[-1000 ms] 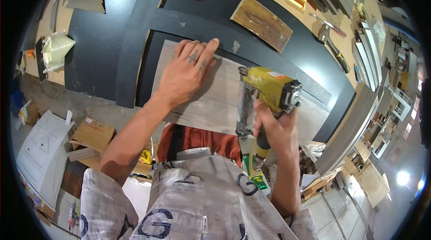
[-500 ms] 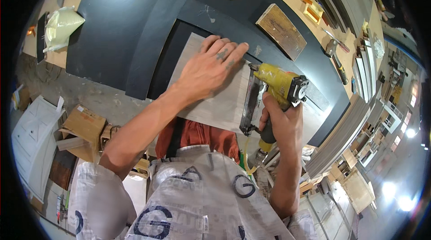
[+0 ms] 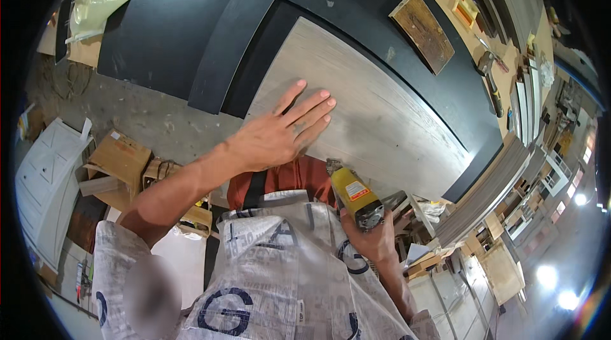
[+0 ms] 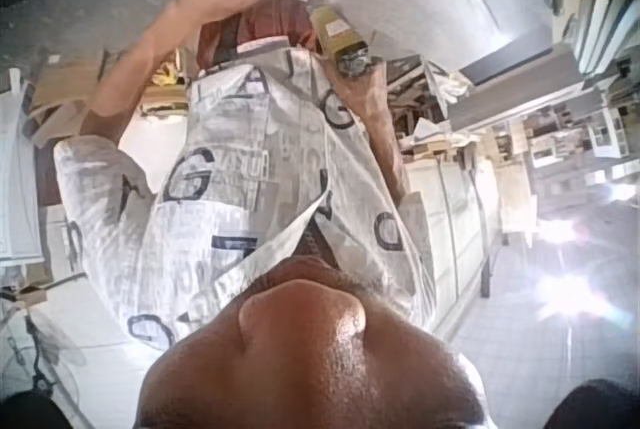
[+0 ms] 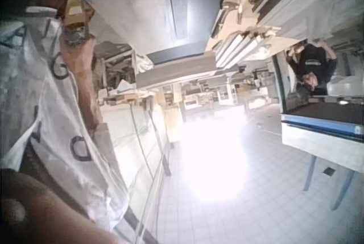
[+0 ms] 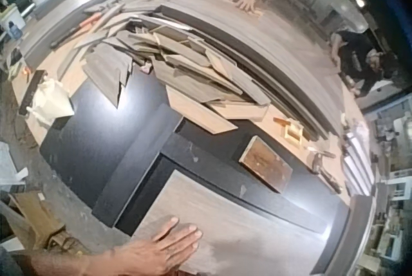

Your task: Assembling a wooden panel and frame using a nail gun and hammer.

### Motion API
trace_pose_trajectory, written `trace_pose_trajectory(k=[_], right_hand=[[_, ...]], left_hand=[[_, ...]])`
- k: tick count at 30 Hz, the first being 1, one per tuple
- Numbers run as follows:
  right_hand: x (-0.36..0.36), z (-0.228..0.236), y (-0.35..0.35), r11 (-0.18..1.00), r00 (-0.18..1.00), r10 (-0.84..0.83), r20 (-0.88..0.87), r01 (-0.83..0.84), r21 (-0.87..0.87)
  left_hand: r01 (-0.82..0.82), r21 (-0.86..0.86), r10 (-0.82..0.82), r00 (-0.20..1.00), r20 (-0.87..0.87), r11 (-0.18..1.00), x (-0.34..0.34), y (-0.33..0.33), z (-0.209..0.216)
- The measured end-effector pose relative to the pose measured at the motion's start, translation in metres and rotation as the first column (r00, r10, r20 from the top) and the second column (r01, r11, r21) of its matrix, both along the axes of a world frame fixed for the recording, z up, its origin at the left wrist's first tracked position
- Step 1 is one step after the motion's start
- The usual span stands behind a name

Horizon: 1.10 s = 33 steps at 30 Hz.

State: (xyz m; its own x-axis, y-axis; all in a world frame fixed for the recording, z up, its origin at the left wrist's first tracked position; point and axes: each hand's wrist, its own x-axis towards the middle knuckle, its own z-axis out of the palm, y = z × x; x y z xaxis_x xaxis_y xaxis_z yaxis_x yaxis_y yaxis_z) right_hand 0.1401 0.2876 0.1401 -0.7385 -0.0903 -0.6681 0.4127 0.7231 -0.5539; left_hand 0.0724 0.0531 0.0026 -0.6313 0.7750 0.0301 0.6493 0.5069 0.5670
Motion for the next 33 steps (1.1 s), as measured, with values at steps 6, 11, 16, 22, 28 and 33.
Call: trace_pose_trajectory(k=[6, 11, 16, 22, 28, 33], right_hand=[[-0.002, 0.0, 0.0, 1.0, 1.0, -0.011, 0.02, 0.011, 0.004], [-0.02, 0.026, -0.011, 0.951, 0.903, -0.297, 0.311, 0.251, 0.178], [0.019, -0.017, -0.002, 0.991, 1.0, 0.013, 0.014, -0.015, 0.134], [0.022, -0.014, 0.001, 1.0, 0.996, 0.015, 0.09, -0.017, 0.015], [0.009, 0.01, 0.034, 0.996, 0.983, -0.018, 0.185, 0.0, 0.093], [-0.035, 0.031, 0.037, 0.978, 0.954, -0.202, 0.22, 0.184, 0.098]], left_hand=[[0.022, -0.034, -0.023, 0.999, -0.027, 0.999, -0.002, 0.006, -0.003], [0.033, 0.01, -0.033, 0.999, -0.006, 0.999, -0.012, 0.014, 0.007], [0.004, -0.001, -0.003, 0.986, 0.169, 1.0, -0.003, 0.001, 0.007], [-0.14, 0.009, 0.138, 0.981, 0.135, 0.99, 0.006, 0.011, 0.036], [-0.996, -0.055, 0.919, 0.046, 0.392, 0.073, 0.095, 0.026, 0.054], [-0.958, -0.127, 0.476, -0.24, 0.846, -0.257, 0.082, 0.074, -0.005]])
